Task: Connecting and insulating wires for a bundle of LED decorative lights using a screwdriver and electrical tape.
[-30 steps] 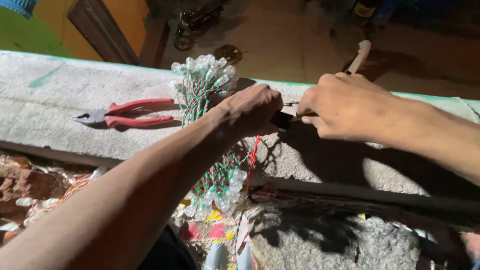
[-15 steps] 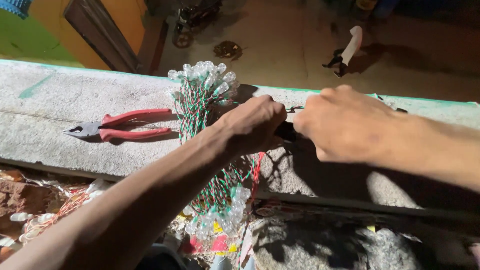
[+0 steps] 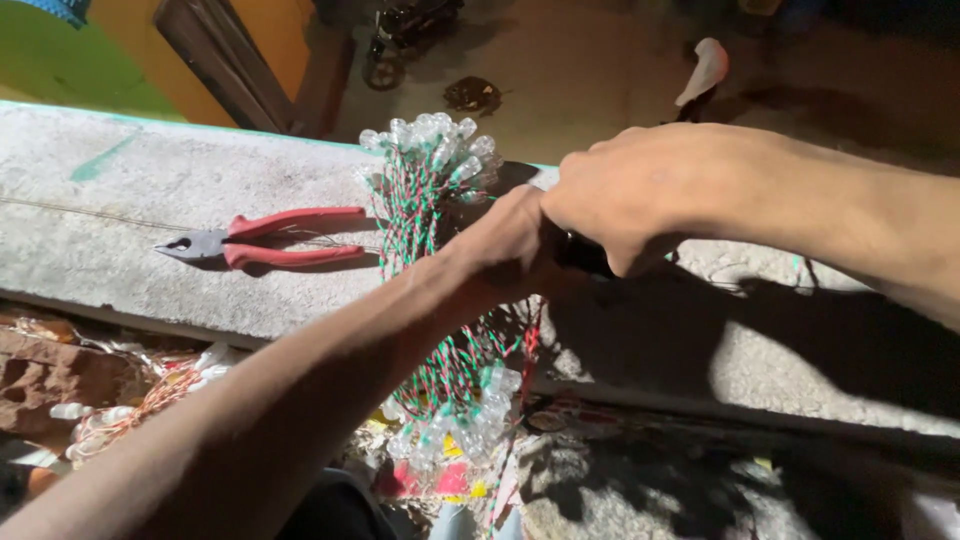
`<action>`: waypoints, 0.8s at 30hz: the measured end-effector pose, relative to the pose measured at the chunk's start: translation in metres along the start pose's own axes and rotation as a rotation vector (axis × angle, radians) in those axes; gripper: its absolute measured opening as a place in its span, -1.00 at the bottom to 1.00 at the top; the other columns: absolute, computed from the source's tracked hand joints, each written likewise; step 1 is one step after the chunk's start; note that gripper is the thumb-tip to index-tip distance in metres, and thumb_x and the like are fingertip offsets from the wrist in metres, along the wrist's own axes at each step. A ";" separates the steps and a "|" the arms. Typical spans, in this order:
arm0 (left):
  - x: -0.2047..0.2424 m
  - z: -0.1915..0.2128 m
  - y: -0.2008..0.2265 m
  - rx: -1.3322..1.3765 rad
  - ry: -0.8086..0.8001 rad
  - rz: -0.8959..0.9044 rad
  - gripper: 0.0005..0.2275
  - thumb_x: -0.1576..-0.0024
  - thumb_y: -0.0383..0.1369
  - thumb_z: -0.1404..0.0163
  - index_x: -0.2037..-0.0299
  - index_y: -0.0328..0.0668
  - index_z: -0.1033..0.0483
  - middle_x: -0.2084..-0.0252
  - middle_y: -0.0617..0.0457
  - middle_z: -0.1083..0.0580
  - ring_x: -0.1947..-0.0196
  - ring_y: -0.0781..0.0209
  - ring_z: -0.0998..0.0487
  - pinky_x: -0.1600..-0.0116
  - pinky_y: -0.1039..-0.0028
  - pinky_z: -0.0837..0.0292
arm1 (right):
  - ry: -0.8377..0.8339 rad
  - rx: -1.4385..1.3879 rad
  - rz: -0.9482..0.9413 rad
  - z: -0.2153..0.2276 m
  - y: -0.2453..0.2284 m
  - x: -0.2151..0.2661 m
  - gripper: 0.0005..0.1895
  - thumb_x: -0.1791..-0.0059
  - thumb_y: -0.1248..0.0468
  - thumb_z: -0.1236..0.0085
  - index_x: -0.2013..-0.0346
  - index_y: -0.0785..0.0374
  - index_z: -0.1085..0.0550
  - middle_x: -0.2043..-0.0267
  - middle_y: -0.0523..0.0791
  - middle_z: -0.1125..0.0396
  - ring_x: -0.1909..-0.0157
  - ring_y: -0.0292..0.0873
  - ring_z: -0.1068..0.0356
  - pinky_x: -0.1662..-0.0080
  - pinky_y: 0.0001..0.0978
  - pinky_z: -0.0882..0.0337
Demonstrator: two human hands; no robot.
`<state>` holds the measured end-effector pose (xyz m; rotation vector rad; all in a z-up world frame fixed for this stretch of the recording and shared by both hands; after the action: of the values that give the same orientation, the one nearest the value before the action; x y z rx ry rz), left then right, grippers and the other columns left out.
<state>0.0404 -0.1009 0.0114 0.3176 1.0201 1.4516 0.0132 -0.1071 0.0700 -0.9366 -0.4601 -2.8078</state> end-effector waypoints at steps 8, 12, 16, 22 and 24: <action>-0.010 0.000 0.014 -0.185 -0.127 0.043 -0.73 0.17 -0.29 -0.34 0.30 -0.20 -0.64 0.42 -0.07 -0.59 0.46 0.06 -0.62 0.32 0.33 -0.52 | 0.159 -0.331 0.035 -0.030 0.063 -0.025 -0.66 0.27 0.29 -0.34 0.21 0.19 -0.61 0.54 0.09 -0.49 0.47 0.06 -0.51 0.34 -0.09 -0.48; -0.009 0.002 0.015 -0.321 -0.183 0.135 -0.70 0.17 -0.22 -0.35 0.35 -0.23 -0.63 0.49 -0.13 -0.55 0.50 -0.06 -0.59 0.38 0.24 -0.47 | 0.117 -0.315 0.112 -0.023 0.064 -0.043 -0.61 0.32 0.30 -0.34 0.19 0.21 -0.65 0.55 0.06 -0.51 0.47 0.00 -0.50 0.36 -0.11 -0.45; -0.010 -0.003 0.028 -0.431 -0.247 -0.002 -0.73 0.05 -0.18 -0.30 0.34 -0.22 -0.62 0.46 -0.13 -0.55 0.46 -0.13 -0.57 0.35 0.20 -0.48 | 0.056 -0.377 0.196 -0.024 0.064 -0.057 -0.71 0.32 0.23 -0.46 0.36 0.29 -0.70 0.52 -0.06 -0.56 0.43 -0.12 -0.54 0.33 -0.17 -0.47; -0.009 -0.005 0.037 -0.542 -0.263 -0.018 -0.67 0.07 -0.14 -0.32 0.34 -0.25 -0.60 0.48 -0.18 -0.51 0.44 -0.22 -0.54 0.32 0.12 -0.45 | -0.073 -0.544 0.175 -0.041 0.072 -0.078 -0.81 0.29 0.33 -0.44 0.48 0.42 -0.66 0.59 -0.03 -0.51 0.56 -0.15 -0.46 0.47 -0.25 -0.41; -0.009 -0.001 0.032 -0.569 -0.283 -0.009 -0.68 0.06 -0.14 -0.32 0.34 -0.25 -0.60 0.47 -0.17 -0.51 0.43 -0.20 -0.55 0.31 0.13 -0.46 | -0.122 -0.568 0.207 -0.036 0.066 -0.085 -0.82 0.29 0.35 -0.42 0.48 0.41 -0.67 0.62 -0.04 -0.45 0.60 -0.17 -0.38 0.50 -0.27 -0.32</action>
<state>0.0199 -0.1038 0.0376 0.0976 0.3555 1.5684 0.0756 -0.1778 0.0068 -1.1723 0.4302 -2.7332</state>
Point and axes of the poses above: each hand's wrist, its own x-axis away from the middle knuckle, its own z-axis out of the back of the hand, y = z × x, the point moved 10 cm from there along -x, towards the middle knuckle
